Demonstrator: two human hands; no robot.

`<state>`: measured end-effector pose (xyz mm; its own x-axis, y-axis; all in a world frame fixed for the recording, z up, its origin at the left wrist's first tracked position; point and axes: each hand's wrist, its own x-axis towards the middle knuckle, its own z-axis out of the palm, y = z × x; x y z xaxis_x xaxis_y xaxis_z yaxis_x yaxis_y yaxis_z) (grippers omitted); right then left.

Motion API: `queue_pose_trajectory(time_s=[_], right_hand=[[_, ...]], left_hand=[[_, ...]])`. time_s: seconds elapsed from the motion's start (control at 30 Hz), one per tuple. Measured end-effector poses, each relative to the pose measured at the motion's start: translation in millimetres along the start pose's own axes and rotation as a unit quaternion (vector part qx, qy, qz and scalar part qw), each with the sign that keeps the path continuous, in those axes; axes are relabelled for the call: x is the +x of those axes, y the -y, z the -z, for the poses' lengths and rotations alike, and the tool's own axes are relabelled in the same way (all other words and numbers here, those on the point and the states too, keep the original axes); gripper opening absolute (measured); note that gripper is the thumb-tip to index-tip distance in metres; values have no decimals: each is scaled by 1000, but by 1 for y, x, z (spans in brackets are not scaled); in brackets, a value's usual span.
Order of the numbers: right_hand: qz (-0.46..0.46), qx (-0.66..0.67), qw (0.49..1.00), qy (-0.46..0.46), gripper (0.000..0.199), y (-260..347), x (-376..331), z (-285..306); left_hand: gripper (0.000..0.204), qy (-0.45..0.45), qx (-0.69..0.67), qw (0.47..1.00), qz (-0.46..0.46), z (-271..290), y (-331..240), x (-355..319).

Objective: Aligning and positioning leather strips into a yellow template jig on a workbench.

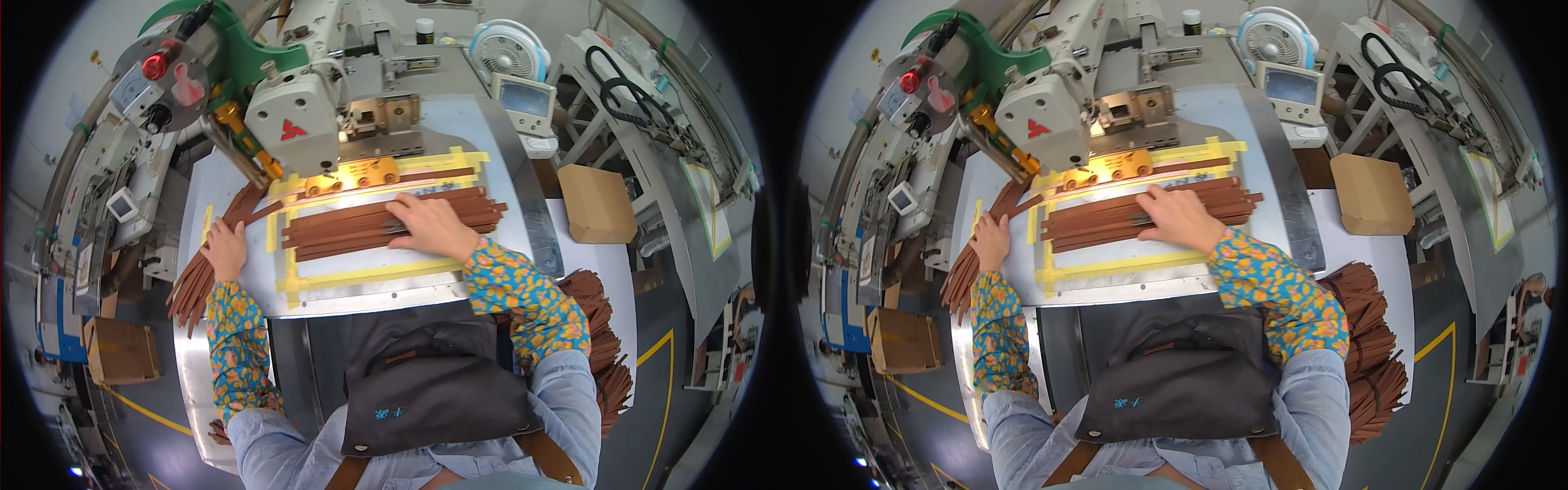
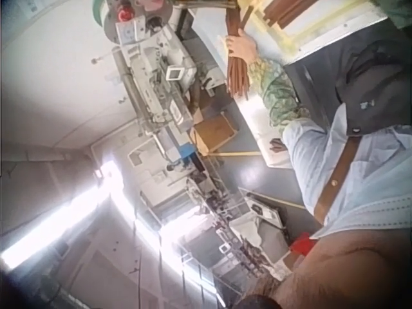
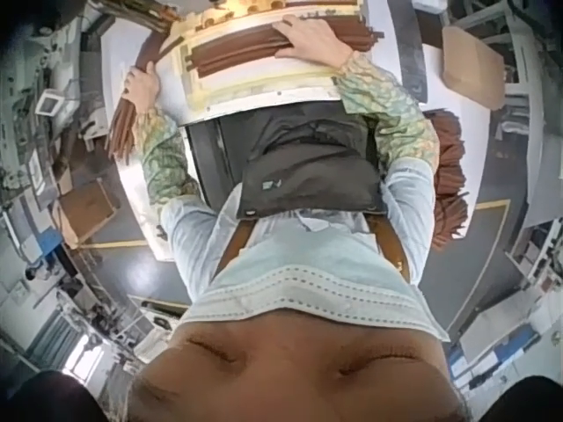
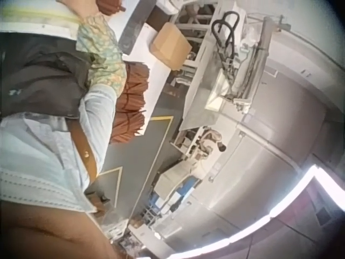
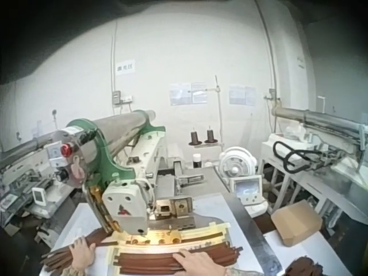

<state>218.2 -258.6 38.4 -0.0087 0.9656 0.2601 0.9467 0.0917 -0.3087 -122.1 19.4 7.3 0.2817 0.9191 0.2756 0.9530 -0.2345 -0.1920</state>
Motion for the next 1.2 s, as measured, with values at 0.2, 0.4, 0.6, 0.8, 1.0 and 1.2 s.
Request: queue_pose_trajectory(time_s=[0.2,0.4,0.6,0.8,1.0,1.2], right_hand=[[-31,-14,999,28,65,-2,-8,15],[-31,-2,999,10,64,-5,-14,17],[-39,1,999,12,62,-6,-16,18],[-37,5,999,11,62,-10,-19,20],[-25,5,1000,-14,61,-27,-5,11],[-45,3,999,3,62,-26,-3,8]], left_hand=[[50,-159,-110,964,-184,42,-38,-6],[33,-138,-154,873,-443,64,-96,-2],[31,-82,-89,900,-418,48,-145,11],[9,-125,-196,868,-440,41,-135,13],[3,-135,-391,840,-350,41,-128,-1],[3,-144,-403,832,-353,26,-128,6]])
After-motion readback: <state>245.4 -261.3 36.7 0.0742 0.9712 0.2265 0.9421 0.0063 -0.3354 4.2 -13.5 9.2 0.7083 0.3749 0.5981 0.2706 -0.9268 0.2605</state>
